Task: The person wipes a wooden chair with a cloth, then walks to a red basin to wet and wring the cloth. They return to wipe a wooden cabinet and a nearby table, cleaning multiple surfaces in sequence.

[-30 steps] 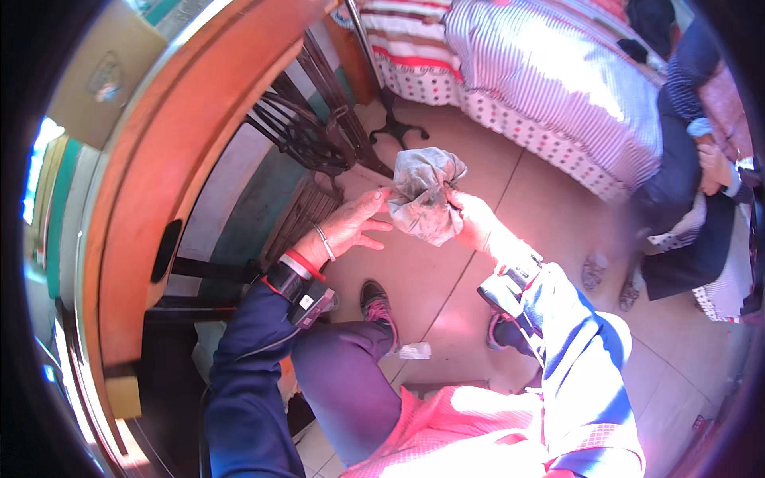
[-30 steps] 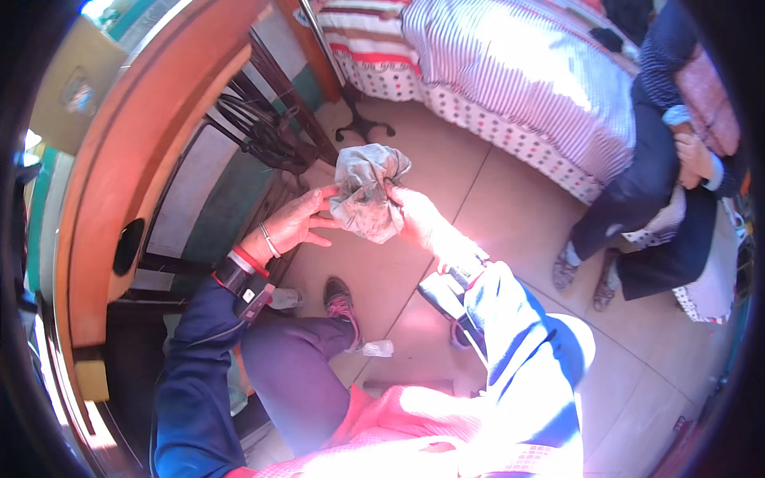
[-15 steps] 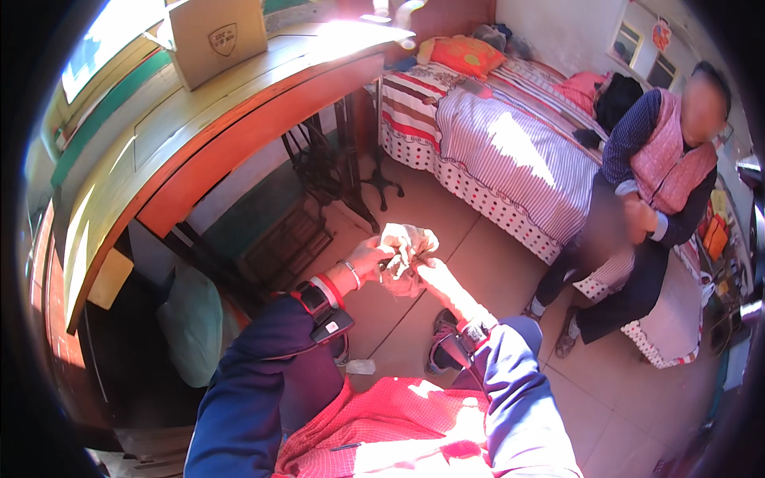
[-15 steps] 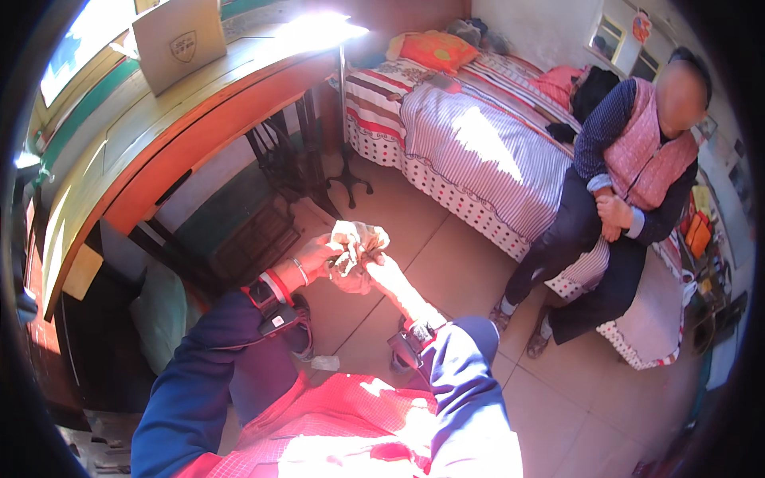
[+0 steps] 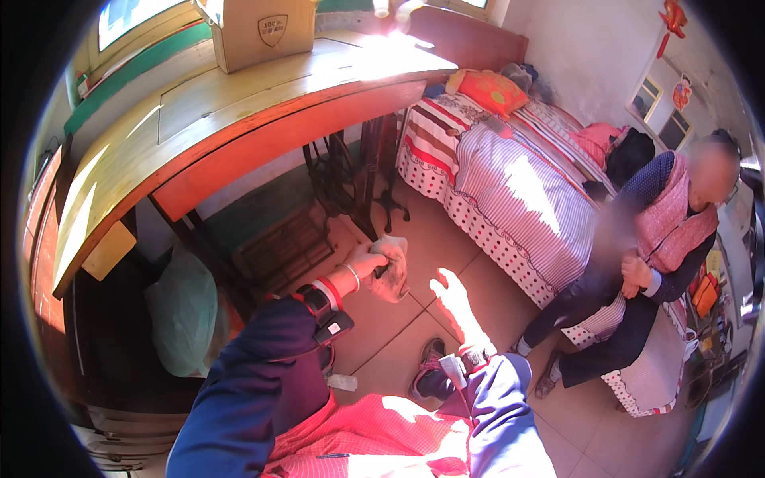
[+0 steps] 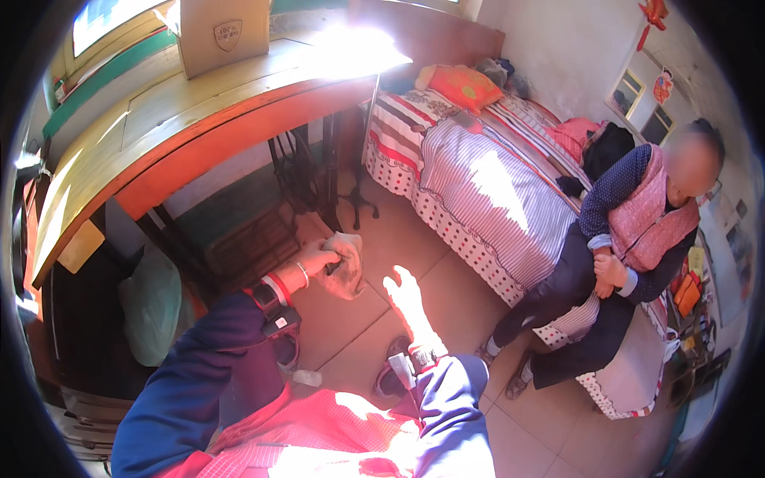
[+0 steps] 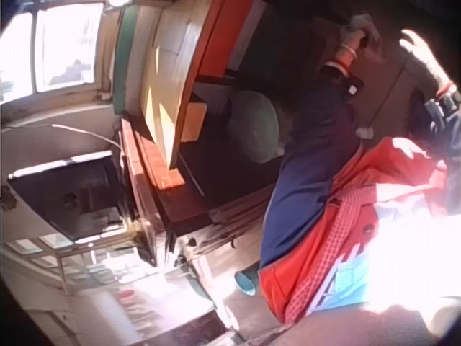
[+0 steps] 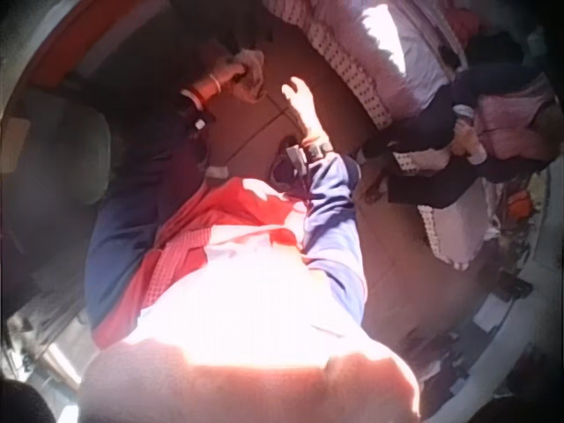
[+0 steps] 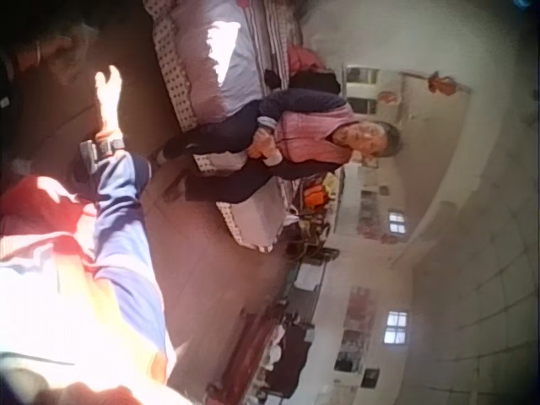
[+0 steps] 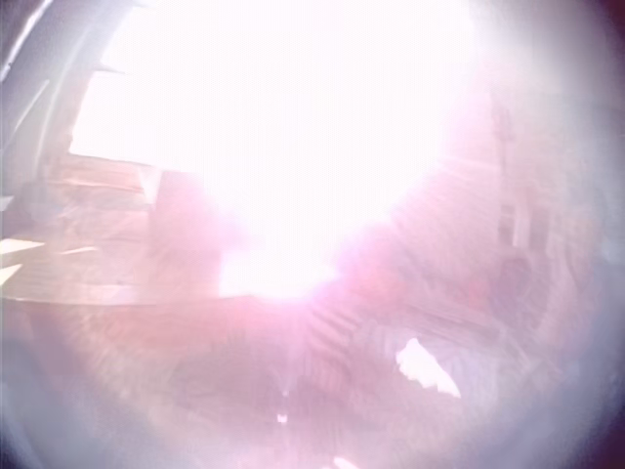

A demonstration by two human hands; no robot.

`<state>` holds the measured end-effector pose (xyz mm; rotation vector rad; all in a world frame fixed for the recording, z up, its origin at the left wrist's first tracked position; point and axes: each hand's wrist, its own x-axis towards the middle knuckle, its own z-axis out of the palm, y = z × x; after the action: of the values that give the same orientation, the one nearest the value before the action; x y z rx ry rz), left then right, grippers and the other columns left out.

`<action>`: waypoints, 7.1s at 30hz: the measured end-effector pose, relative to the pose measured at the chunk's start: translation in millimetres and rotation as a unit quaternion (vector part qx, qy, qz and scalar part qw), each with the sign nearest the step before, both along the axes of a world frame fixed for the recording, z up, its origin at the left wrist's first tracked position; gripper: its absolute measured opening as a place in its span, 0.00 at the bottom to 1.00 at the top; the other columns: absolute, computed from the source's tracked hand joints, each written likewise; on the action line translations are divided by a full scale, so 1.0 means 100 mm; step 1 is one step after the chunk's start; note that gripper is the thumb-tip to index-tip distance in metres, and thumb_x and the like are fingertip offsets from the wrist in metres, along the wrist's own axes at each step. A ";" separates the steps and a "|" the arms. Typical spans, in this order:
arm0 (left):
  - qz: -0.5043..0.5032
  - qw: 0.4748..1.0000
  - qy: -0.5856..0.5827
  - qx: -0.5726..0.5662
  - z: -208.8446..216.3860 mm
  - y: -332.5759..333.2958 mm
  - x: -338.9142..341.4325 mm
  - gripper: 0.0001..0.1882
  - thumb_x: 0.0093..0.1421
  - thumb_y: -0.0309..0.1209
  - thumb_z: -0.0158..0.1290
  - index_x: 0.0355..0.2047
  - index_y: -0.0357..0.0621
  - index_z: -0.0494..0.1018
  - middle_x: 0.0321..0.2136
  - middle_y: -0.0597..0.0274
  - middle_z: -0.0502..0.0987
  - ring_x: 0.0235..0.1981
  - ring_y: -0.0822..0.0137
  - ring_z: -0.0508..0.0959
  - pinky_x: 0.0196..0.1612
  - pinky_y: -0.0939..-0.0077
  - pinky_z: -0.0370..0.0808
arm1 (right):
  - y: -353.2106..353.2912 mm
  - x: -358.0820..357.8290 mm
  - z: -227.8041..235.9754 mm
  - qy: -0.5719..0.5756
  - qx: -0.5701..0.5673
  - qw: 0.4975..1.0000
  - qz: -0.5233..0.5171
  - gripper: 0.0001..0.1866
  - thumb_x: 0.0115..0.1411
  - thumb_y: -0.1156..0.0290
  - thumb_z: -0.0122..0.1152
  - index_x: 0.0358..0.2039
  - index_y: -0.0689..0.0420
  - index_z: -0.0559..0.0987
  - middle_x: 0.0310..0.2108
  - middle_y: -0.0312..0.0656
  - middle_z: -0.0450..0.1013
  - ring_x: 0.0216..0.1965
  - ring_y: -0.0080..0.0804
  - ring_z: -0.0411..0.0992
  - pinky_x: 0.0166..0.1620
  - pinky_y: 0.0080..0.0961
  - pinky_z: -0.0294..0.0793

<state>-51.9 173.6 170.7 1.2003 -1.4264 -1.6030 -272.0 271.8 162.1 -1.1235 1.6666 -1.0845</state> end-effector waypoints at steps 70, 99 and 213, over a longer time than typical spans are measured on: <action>-0.057 0.962 0.203 0.172 -0.18 1.68 0.36 0.22 0.53 0.45 0.51 0.43 0.44 0.71 0.33 0.62 0.76 0.31 0.66 0.76 0.32 0.73 0.73 | 1.56 0.93 0.12 -0.014 0.023 0.986 0.163 0.30 0.60 0.57 0.52 0.60 0.51 0.58 0.48 0.41 0.68 0.41 0.30 0.70 0.38 0.22 0.71; -0.098 0.978 0.019 0.181 0.17 1.50 0.19 0.37 0.53 0.61 0.48 0.57 0.57 0.58 0.55 0.58 0.63 0.53 0.60 0.67 0.48 0.45 0.64 | 1.17 0.56 0.01 -0.315 -0.115 0.940 0.061 0.24 0.58 0.68 0.49 0.55 0.59 0.63 0.48 0.43 0.67 0.46 0.32 0.70 0.47 0.30 0.72; -0.817 0.242 -0.347 0.391 2.94 16.13 -2.27 0.33 0.55 0.53 0.47 0.58 0.55 0.59 0.55 0.62 0.64 0.57 0.56 0.63 0.53 0.44 0.61 | 11.90 4.48 2.90 -0.483 -0.099 -0.073 -0.867 0.15 0.59 0.58 0.55 0.42 0.54 0.74 0.26 0.36 0.72 0.23 0.25 0.71 0.23 0.22 0.67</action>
<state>-278.7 1787.0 464.8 0.0693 -3.1172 -3.8630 176.2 1461.9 452.5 -2.2543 -0.2776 1.7754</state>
